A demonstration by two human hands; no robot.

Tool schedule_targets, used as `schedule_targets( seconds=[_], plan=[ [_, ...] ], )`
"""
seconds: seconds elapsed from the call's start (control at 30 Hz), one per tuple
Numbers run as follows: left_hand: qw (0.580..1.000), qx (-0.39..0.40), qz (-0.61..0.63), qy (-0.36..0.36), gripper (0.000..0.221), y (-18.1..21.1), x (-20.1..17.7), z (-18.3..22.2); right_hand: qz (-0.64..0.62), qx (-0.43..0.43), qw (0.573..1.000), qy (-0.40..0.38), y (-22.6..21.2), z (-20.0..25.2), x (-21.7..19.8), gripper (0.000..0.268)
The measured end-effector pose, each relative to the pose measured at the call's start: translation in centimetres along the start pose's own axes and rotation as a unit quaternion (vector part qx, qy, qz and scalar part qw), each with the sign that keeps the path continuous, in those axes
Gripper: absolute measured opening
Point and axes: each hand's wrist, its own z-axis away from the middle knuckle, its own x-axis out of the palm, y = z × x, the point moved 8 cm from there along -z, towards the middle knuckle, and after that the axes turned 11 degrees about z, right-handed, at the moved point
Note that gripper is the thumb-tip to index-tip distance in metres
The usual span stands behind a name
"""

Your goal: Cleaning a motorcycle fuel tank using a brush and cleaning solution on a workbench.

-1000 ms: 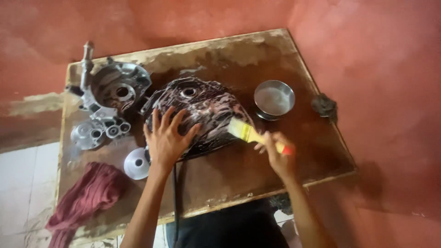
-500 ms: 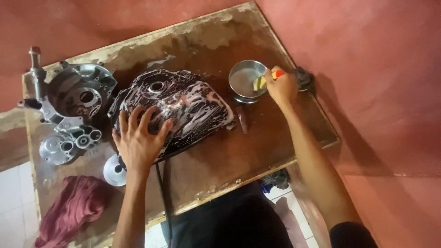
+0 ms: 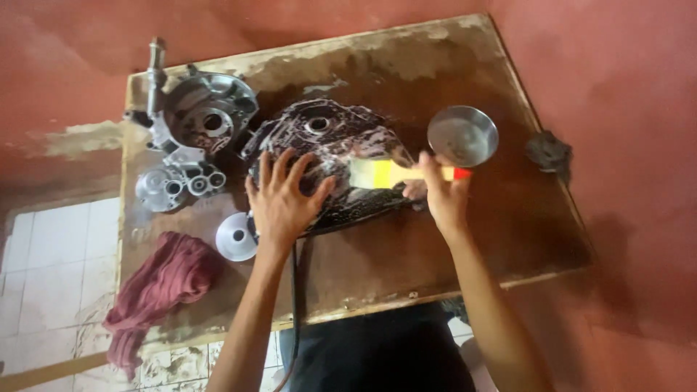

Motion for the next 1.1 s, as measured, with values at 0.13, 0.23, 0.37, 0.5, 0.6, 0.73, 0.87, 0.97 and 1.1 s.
schedule_targets(
  seconds=[0.13, 0.23, 0.37, 0.5, 0.6, 0.73, 0.87, 0.97, 1.1],
  plan=[
    [1.000, -0.013, 0.010, -0.011, 0.060, 0.2, -0.4, 0.0, 0.065, -0.063, 0.993, 0.070, 0.8, 0.3, -2.9, 0.022],
    [1.000, -0.014, 0.007, -0.013, 0.059, 0.2, -0.3, -0.3, 0.199, -0.115, 0.968, 0.103, -1.6, 2.5, -2.4, 0.026],
    [1.000, -0.011, 0.015, -0.011, 0.055, 0.0, 0.1, -0.1, 0.303, -0.238, 0.922, -0.041, -3.7, 5.3, 1.2, 0.026],
    [1.000, -0.001, 0.019, 0.006, 0.051, -0.1, 0.1, 0.3, 0.283, -0.091, 0.949, 0.104, -3.3, 3.6, -1.5, 0.015],
    [1.000, -0.005, 0.024, 0.006, 0.050, -0.1, 0.0, 0.3, 0.270, -0.189, 0.944, -0.031, -0.8, 7.1, 1.7, 0.022],
    [1.000, 0.016, 0.021, 0.008, 0.048, -0.1, -0.3, 0.5, 0.276, -0.236, 0.931, -0.037, -2.6, 8.2, 2.4, 0.020],
    [0.998, 0.012, 0.046, 0.039, 0.044, -0.1, -0.9, 1.4, 0.299, -0.142, 0.936, 0.119, -0.4, 8.2, -0.7, 0.021],
    [0.998, 0.022, 0.031, 0.051, 0.043, -0.1, -1.0, 1.0, 0.289, -0.229, 0.929, 0.011, -4.6, 10.3, 3.2, 0.019],
    [0.997, 0.028, 0.036, 0.059, 0.043, -0.2, -1.2, 1.5, 0.281, -0.151, 0.939, 0.131, 0.3, 9.3, -0.9, 0.019]
  ],
)
